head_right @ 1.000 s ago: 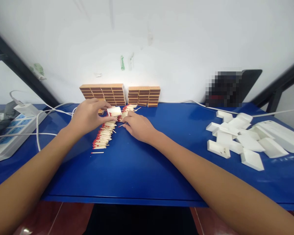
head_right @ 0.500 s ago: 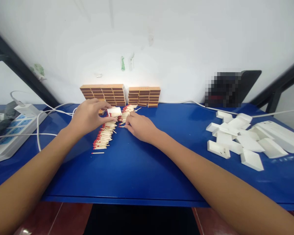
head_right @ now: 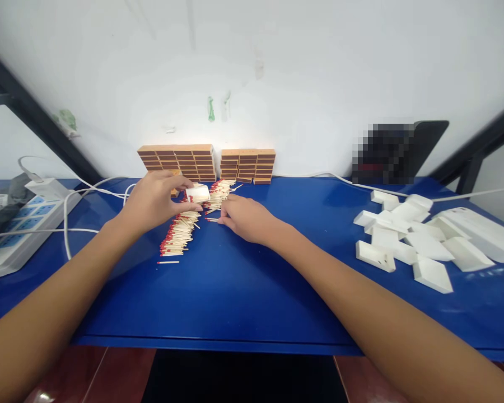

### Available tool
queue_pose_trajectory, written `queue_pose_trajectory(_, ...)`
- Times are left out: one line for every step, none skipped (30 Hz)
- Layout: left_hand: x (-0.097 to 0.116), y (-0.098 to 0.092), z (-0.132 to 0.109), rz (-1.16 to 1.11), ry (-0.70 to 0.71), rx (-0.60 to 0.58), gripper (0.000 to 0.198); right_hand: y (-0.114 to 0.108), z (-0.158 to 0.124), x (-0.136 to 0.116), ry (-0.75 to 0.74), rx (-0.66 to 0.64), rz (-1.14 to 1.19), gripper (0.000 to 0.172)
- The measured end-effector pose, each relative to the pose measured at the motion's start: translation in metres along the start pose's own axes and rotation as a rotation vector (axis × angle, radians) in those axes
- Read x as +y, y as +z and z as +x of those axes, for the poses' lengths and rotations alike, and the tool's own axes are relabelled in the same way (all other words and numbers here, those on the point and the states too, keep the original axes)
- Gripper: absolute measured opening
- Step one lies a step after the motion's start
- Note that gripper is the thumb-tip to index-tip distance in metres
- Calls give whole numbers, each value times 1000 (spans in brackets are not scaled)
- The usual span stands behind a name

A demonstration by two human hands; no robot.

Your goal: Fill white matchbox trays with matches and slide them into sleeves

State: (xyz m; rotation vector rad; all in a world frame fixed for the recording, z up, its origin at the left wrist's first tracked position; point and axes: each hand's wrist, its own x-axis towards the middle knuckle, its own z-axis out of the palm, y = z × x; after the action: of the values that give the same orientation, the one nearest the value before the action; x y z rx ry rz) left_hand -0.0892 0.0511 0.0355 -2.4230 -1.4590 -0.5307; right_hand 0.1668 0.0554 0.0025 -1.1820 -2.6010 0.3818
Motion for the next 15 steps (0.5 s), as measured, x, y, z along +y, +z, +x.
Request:
queue_pose_trajectory(0,0,0,-1,1,2,50,0,0,0,1,-1,2,11)
queue_pose_trajectory(0,0,0,-5,4,4,50,1,0,-1,-2,-1,0,12)
queue_pose_trajectory(0,0,0,-11,8,7,50,2,0,-1,-6,-1,-2,12)
queue_pose_trajectory(0,0,0,-16,11,10,50,2,0,-2,-12,-1,-5,12)
queue_pose_trajectory(-1,1,0,-21,14,12,49,2,-1,-3,-14,-2,-8,12)
queue_pose_trajectory(-1,1,0,-29,17,13,49,3,-1,-4,-11,-3,-10,13)
queue_pose_trajectory(-2,1,0,-39,20,15,48,3,-1,-6,-2,-2,-12,13)
queue_pose_trajectory(-2,2,0,-52,22,17,48,3,-1,-7,8,2,-12,13)
queue_pose_trajectory(-3,2,-1,-65,24,20,47,3,-2,-9,15,8,-10,13)
queue_pose_trajectory(-3,3,-1,-75,26,22,47,3,-2,-9,19,16,-6,12)
queue_pose_trajectory(-4,3,-1,-81,25,26,48,4,-2,-10,21,27,1,10)
queue_pose_trajectory(-4,4,-1,-80,25,29,48,4,-2,-9,21,40,8,8)
queue_pose_trajectory(-4,4,-1,-74,26,33,48,5,-3,-8,19,52,15,7)
queue_pose_trajectory(-5,5,-1,-65,28,35,49,6,-2,-7,14,62,20,8)
queue_pose_trajectory(-5,6,-1,-56,31,38,50,7,-2,-6,10,70,25,9)
